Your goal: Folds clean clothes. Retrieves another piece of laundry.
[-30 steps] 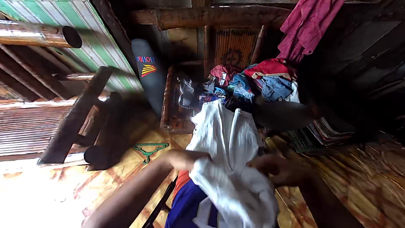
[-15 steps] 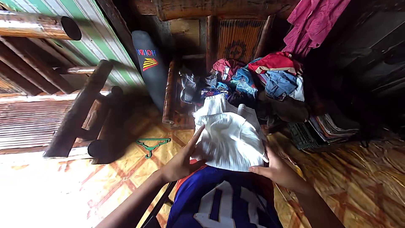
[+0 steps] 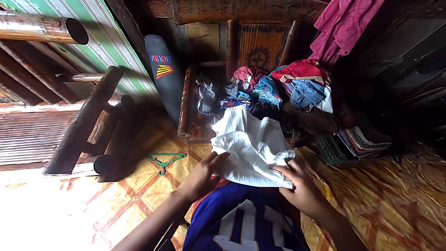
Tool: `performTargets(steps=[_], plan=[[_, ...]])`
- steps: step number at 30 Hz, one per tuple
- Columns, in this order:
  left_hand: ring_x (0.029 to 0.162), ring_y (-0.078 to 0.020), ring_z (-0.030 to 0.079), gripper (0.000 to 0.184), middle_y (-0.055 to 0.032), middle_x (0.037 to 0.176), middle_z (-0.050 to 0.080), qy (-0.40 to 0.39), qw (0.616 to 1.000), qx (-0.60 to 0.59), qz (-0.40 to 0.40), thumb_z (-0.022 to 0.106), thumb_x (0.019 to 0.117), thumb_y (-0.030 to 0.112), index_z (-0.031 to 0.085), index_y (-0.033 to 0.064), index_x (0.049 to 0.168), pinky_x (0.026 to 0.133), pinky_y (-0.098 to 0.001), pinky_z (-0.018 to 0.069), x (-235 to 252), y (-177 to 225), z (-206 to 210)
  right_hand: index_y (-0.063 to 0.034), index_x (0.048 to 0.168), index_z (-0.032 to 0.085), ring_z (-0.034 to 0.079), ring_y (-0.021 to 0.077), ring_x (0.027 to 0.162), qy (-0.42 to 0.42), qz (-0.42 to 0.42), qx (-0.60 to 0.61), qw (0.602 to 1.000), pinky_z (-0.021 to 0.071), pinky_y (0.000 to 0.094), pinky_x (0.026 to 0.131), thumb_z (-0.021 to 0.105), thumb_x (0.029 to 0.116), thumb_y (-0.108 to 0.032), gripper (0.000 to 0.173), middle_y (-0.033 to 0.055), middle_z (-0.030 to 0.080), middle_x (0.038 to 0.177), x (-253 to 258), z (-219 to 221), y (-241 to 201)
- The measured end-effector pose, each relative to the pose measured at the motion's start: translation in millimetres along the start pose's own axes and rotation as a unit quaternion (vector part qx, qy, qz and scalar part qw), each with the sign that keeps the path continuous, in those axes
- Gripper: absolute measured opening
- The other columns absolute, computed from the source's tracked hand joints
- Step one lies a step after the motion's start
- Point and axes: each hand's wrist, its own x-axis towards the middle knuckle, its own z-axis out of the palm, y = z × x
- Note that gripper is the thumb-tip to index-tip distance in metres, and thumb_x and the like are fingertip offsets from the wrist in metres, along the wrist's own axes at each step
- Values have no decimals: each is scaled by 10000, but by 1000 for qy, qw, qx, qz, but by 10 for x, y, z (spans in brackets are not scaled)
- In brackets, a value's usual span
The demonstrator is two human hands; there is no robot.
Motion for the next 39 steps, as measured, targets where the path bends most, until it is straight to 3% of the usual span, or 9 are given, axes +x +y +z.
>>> performTargets(steps=[6,10,12,15,19,22,24,27,39], plan=[[1325,-121,510,331,-92,1353,606,-51,981,-172,71,668,905,363,739,59,1013,1124,-305,416,72,-95,-453,-205,974,754,392,101,1391,78,-87,135,984,379,230,1126,722,857,-468,289,90,481,1416,40,-364,121],[931,81,644,147,185,965,696,-46,930,-358,-66,564,974,247,653,174,1066,875,-184,553,304,14,-496,-122,1179,681,605,28,1189,53,-20,326,944,532,255,1009,738,888,-389,399,-83,658,1276,287,-444,168],[846,-6,668,223,82,893,692,22,880,-434,-192,406,1032,135,611,96,1110,829,-241,573,552,-19,-348,-100,1130,607,704,19,906,76,152,422,890,609,246,832,607,926,-167,214,-90,729,970,556,-377,68],[878,-143,689,352,-71,976,697,104,799,-496,-323,397,1110,306,593,54,1258,809,-345,586,846,-219,-70,-52,1354,521,694,169,985,36,342,487,803,599,374,859,469,1084,-261,345,92,686,1104,934,-180,227],[1072,-146,655,456,-118,1192,646,62,862,-365,-345,635,1013,231,492,-23,1364,934,-334,557,586,-305,89,-10,1493,368,670,184,1104,10,334,467,818,585,355,918,601,1011,-96,542,145,617,1300,840,-32,376],[1423,-426,359,750,-282,1516,392,1,898,-246,-365,760,902,371,472,-28,1468,1149,-617,312,201,-343,205,22,1405,465,657,129,1086,20,335,428,839,567,298,907,612,1001,-81,443,113,634,1263,593,-18,345],[1249,-286,550,562,-220,1380,539,-10,902,-240,-358,720,947,290,546,-19,1383,1047,-461,461,126,-247,171,11,1356,522,626,128,1066,22,375,408,833,540,299,866,616,1008,-101,377,107,627,1241,533,-55,252],[595,-23,598,220,-10,942,690,-39,865,-348,-358,566,1048,163,564,50,1237,515,-182,496,286,-68,-83,-18,1341,489,676,156,938,32,413,451,790,591,319,722,535,1055,-109,303,104,625,1142,665,-208,96],[1016,-84,674,332,32,1143,662,212,830,-507,-92,312,1075,254,482,127,1331,923,-334,572,1017,-31,-182,-141,1150,578,681,164,1072,214,77,678,699,561,391,966,276,1031,-122,326,23,699,1112,1063,-296,7]])
